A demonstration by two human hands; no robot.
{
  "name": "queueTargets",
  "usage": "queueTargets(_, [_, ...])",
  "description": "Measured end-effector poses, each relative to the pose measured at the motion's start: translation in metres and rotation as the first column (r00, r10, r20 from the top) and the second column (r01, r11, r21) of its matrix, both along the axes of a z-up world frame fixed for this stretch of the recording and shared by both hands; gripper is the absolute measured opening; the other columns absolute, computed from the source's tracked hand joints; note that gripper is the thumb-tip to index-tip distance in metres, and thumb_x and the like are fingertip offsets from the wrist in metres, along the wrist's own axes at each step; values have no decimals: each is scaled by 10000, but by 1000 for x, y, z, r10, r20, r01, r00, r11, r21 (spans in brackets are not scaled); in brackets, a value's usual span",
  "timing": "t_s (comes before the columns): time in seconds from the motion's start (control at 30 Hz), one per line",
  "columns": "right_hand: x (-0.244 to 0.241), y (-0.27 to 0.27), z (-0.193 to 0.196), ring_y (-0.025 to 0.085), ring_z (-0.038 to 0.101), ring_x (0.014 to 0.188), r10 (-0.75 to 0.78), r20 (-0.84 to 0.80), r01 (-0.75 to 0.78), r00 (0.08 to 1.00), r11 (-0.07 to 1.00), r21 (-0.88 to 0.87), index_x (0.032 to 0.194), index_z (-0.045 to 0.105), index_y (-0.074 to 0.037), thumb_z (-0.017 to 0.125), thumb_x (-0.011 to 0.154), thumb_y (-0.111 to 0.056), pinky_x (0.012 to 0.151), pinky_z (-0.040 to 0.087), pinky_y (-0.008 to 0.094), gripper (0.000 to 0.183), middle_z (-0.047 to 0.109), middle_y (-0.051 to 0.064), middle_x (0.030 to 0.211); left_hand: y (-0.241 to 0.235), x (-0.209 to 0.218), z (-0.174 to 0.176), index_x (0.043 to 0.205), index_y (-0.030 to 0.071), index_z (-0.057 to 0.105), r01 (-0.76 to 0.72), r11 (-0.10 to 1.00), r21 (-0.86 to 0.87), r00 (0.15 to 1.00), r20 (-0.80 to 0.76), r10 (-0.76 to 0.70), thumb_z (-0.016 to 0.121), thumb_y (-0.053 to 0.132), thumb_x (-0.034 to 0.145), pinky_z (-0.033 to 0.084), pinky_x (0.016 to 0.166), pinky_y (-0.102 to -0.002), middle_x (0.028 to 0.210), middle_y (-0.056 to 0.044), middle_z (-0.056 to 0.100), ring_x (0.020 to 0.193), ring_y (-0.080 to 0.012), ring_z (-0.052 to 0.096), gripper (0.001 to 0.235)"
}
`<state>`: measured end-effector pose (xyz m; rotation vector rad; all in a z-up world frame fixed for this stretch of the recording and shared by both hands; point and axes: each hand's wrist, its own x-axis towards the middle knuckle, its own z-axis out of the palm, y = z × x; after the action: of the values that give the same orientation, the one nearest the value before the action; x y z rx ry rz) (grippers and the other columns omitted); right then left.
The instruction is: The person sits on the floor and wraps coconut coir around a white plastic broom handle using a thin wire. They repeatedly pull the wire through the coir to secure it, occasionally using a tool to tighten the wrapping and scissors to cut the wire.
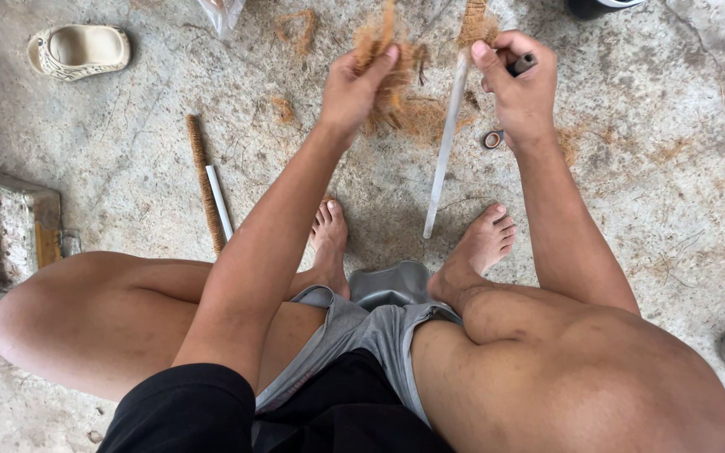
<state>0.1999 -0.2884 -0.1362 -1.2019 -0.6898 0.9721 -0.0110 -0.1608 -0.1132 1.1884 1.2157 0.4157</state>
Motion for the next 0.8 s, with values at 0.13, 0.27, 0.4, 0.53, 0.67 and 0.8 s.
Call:
queueTargets(0.13, [4, -4, -2, 74, 533, 614, -35, -156, 39, 987, 999, 23, 899, 647, -55, 797, 1044, -213, 589, 491, 264, 262, 628, -10, 759, 21, -38, -11, 1102, 109, 773, -140, 988, 62, 982, -118, 146, 678, 206, 958, 607, 899, -365, 1009, -22, 801, 901, -140, 752, 198])
queueTargets(0.27, [7, -7, 2, 78, 475, 578, 21, -212, -5, 977, 997, 78, 882, 610, -69, 781, 1067, -153, 592, 481, 284, 265, 553, -17, 705, 35, -71, -12, 1110, 95, 763, -303, 950, 73, 913, -263, 311, 672, 200, 976, 583, 830, -421, 990, -68, 778, 850, -187, 712, 193])
queueTargets(0.4, [-2, -3, 9, 86, 475, 550, 153, -149, -155, 977, 988, 3, 927, 658, -50, 780, 1040, -141, 532, 419, 262, 189, 548, -19, 683, 33, -69, -13, 1099, 87, 754, -291, 952, 92, 944, -137, 301, 683, 168, 917, 618, 853, -388, 969, -47, 803, 853, -166, 799, 211])
queueTargets(0.53, [-9, 3, 19, 63, 429, 508, 291, -96, -301, 952, 947, -115, 898, 662, -60, 781, 1019, -171, 447, 324, 251, 203, 545, -32, 660, 19, -37, -4, 1166, 66, 718, -126, 992, 25, 982, 145, 121, 668, 152, 964, 639, 921, -412, 1022, -71, 786, 922, -185, 775, 225])
queueTargets(0.67, [-3, 4, 25, 29, 342, 470, 394, -355, -460, 848, 880, -121, 892, 660, -88, 770, 995, -191, 429, 247, 236, 183, 469, -73, 622, -1, -6, 19, 1172, 87, 724, 164, 982, 97, 965, 191, -181, 655, 196, 1001, 644, 916, -403, 1038, -84, 786, 942, -203, 769, 214])
queueTargets(0.8, [5, 1, 21, 16, 293, 484, 406, -603, -465, 687, 883, 66, 924, 625, -132, 749, 1034, -199, 459, 246, 218, 179, 423, -98, 678, -16, 10, 35, 1144, 93, 713, 212, 975, 67, 971, 97, -218, 716, 224, 968, 653, 863, -380, 1035, -78, 800, 927, -192, 776, 220])
